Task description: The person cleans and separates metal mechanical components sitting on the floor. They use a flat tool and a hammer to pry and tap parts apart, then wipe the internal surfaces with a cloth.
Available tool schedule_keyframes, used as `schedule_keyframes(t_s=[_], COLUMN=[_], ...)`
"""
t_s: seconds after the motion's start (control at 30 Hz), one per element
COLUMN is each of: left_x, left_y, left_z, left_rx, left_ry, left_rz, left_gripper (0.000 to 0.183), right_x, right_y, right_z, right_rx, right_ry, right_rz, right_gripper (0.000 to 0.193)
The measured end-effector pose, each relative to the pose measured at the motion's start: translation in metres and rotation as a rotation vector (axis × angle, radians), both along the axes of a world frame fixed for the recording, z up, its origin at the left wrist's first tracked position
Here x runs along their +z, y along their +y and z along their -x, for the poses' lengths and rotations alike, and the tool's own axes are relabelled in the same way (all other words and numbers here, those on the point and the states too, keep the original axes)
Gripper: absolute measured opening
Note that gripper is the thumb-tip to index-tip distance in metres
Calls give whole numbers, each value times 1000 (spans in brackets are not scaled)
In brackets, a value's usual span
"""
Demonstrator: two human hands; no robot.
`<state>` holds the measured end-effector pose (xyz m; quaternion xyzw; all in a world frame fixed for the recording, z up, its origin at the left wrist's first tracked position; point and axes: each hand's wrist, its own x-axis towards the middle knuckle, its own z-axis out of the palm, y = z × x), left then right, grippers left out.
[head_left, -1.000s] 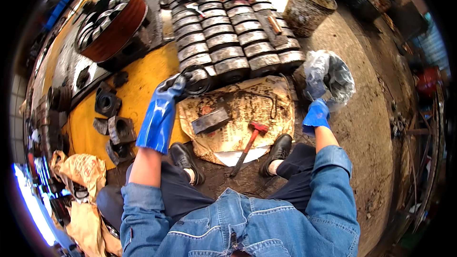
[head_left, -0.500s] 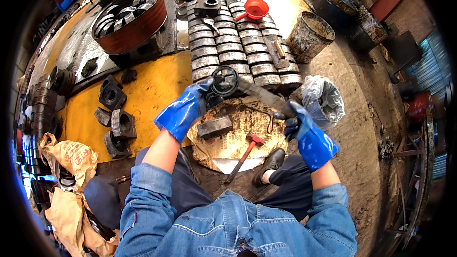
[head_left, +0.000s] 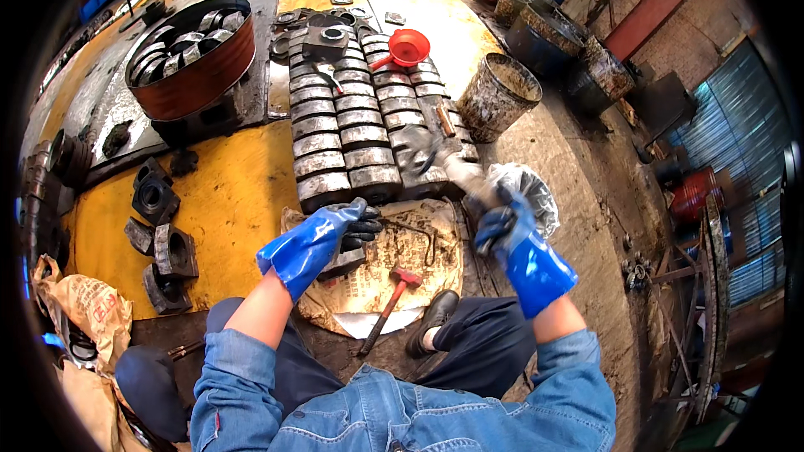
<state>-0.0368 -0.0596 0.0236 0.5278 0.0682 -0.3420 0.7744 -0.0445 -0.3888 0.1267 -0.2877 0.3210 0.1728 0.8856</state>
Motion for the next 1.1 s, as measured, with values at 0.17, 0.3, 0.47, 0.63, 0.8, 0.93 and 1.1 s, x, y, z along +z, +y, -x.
schedule_keyframes(t_s=[0.17,0.3,0.47,0.63,0.8,0.93,1.1], left_x=[9,20,12,26,2,2,-23], left_y=[0,7,26,26,31,25,32], left_z=[6,2,1,5,-7,1,15], left_rx=[64,94,186,190,195,151,132], left_ry=[-153,-180,-325,-263,-150,-104,-38], left_rz=[15,-63,-87,-79,-91,-209,-331], left_gripper=[49,59,55,40,33,37,41], right_x=[39,93,70,-45,-95,-160,-142], right_y=[-68,-79,-85,-88,-19,-17,25], right_z=[-157,-237,-215,-113,-4,30,46], right_rx=[-216,-528,-377,-54,-16,166,141], right_ry=[-328,-314,-274,-389,-287,-89,124], right_rz=[426,479,532,403,144,74,271], right_gripper=[30,30,25,33,52,38,36])
